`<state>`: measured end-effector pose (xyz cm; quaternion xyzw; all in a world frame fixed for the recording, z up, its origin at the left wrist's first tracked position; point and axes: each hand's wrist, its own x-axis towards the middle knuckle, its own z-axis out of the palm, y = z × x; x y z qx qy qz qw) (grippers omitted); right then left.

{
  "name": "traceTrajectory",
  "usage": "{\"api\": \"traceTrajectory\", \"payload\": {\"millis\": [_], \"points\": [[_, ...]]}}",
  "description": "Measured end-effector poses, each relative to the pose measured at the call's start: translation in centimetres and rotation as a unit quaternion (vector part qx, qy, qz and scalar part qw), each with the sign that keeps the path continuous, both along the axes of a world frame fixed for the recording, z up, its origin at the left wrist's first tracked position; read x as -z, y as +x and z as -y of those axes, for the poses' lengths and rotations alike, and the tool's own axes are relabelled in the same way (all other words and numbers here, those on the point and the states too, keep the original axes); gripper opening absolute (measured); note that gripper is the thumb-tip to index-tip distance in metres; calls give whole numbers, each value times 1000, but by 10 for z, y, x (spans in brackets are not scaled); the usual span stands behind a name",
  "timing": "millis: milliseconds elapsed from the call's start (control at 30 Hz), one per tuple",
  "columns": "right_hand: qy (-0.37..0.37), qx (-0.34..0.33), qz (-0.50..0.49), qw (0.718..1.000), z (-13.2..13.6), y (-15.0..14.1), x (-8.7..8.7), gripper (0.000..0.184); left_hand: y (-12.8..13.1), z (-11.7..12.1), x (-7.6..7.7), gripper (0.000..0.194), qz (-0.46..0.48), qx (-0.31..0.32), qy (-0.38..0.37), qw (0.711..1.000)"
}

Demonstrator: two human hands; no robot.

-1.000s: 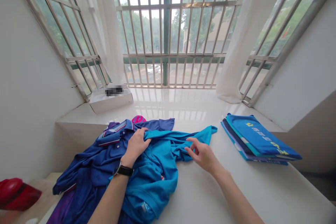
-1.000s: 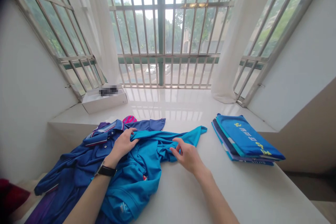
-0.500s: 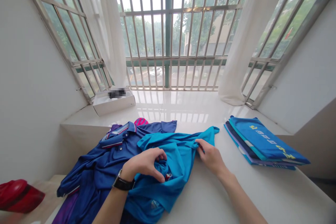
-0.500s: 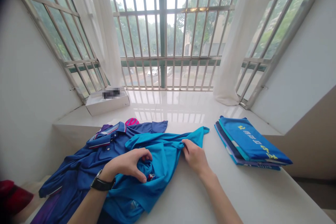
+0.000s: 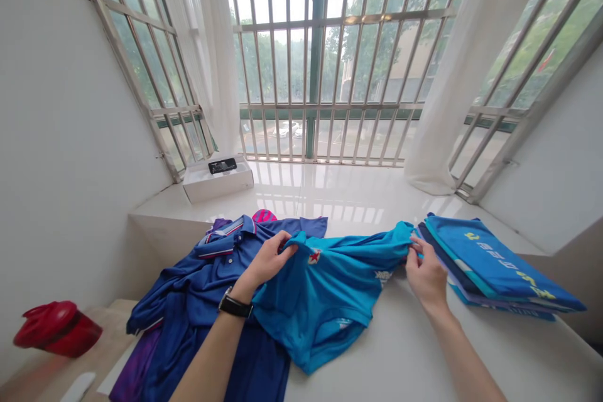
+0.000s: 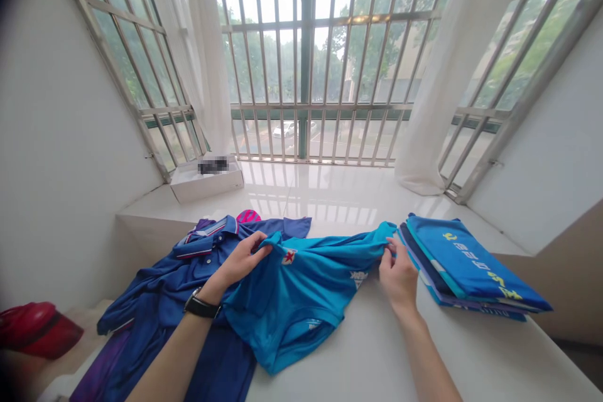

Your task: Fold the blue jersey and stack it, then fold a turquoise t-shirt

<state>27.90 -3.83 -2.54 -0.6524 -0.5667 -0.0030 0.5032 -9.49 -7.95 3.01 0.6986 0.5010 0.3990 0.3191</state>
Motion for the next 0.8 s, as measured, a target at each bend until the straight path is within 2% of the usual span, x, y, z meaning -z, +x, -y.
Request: {"api": "traceTrajectory", "payload": {"millis": [67, 167, 233, 267, 333, 400, 467, 500, 533, 600, 633, 667, 800], "points": [[21, -38, 20, 999, 1, -11, 0, 44, -4, -9, 9, 30, 51, -78, 13, 996], [85, -95, 107, 986, 12, -39, -5, 39, -11, -23, 25, 30, 121, -193, 43, 973], [106, -179, 137, 968, 28, -60, -10, 31, -17, -30, 33, 29, 159, -256, 56, 952], [103, -245, 144, 953, 38, -71, -13, 28, -19, -32, 35, 27, 164, -286, 67, 942], [61, -392, 168, 902, 59, -93, -18, 31, -21, -31, 33, 27, 116, -349, 119, 922], [-2, -503, 202, 841, 78, -112, -20, 56, -18, -24, 27, 34, 7, -369, 209, 906], [-56, -558, 231, 795, 90, -126, -19, 78, -9, -13, 18, 35, -106, -300, 271, 908], [-76, -565, 241, 785, 93, -130, -17, 79, -2, -7, 14, 29, -148, -234, 270, 922], [-91, -562, 249, 784, 93, -132, -15, 71, 5, -1, 10, 23, -179, -157, 250, 939], [-115, -531, 269, 795, 86, -130, -11, 39, 19, 10, 5, 21, -218, -15, 179, 959], [-125, -511, 280, 803, 81, -127, -9, 24, 26, 14, 4, 25, -231, 37, 144, 961], [-132, -491, 288, 812, 76, -123, -8, 17, 31, 17, 4, 29, -243, 72, 118, 960], [-150, -425, 262, 853, 57, -106, -4, 20, 41, 25, 4, 42, -279, 117, 73, 950]]}}
